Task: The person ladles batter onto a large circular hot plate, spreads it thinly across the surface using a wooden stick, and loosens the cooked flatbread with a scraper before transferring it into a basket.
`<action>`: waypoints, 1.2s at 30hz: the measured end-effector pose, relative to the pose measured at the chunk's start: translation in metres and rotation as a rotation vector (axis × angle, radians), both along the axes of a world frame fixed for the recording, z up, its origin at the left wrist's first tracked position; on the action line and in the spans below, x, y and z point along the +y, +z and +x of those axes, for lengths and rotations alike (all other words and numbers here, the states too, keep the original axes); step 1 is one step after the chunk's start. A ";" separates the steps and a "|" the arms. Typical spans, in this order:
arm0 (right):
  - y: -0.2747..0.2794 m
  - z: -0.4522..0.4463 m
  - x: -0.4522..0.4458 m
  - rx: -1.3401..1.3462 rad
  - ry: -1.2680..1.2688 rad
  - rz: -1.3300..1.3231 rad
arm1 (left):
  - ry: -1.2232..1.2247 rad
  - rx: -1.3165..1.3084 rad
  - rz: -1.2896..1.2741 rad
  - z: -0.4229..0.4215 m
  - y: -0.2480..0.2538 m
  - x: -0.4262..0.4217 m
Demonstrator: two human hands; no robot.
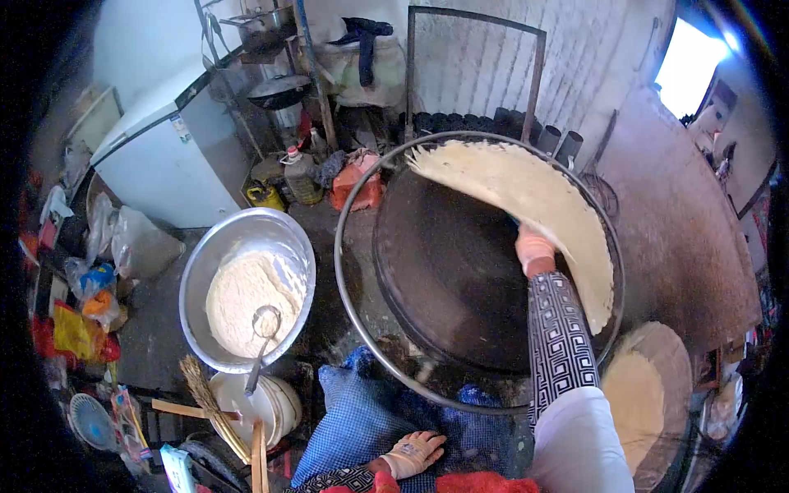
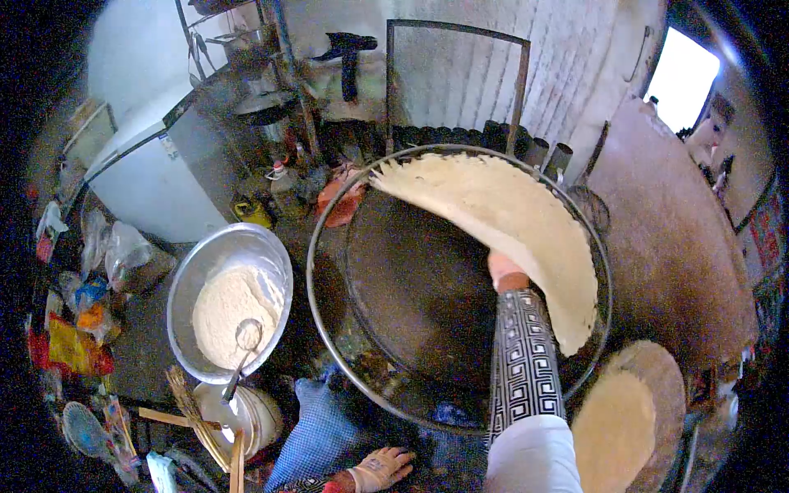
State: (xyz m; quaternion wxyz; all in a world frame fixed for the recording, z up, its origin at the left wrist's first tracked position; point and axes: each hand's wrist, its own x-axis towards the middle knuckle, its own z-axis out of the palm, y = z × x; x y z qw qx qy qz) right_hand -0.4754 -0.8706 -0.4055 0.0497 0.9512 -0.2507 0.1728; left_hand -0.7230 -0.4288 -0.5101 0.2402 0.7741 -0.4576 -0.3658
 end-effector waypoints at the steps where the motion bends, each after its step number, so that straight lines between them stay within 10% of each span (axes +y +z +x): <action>1: -0.016 -0.009 -0.018 -0.009 -0.030 0.014 | -0.009 -0.018 0.013 -0.001 -0.009 0.003; 12: -0.023 -0.347 0.021 -0.188 0.016 -0.229 | -0.208 -0.069 0.109 -0.031 -0.033 -0.018; 14: 0.042 -0.426 0.104 0.021 -0.246 0.370 | -0.100 -0.024 -0.071 -0.038 0.005 -0.021; 18: -0.037 -0.618 0.216 -0.214 -0.133 0.486 | 0.015 -0.105 -0.169 -0.072 0.025 -0.038; 24: -0.121 -0.858 0.349 0.035 -0.937 0.937 | -0.101 -0.296 -0.212 -0.090 0.005 -0.040; 30: -0.169 -0.970 0.327 -0.492 -1.617 0.342 | -0.323 -0.512 0.020 -0.084 0.037 -0.047; 33: -0.240 -1.008 0.284 -0.589 -1.557 0.266 | -0.363 -0.525 0.077 -0.106 0.083 -0.062; 36: -0.283 -0.984 0.261 0.202 -1.527 0.119 | -0.282 -0.535 -0.429 -0.118 0.102 -0.063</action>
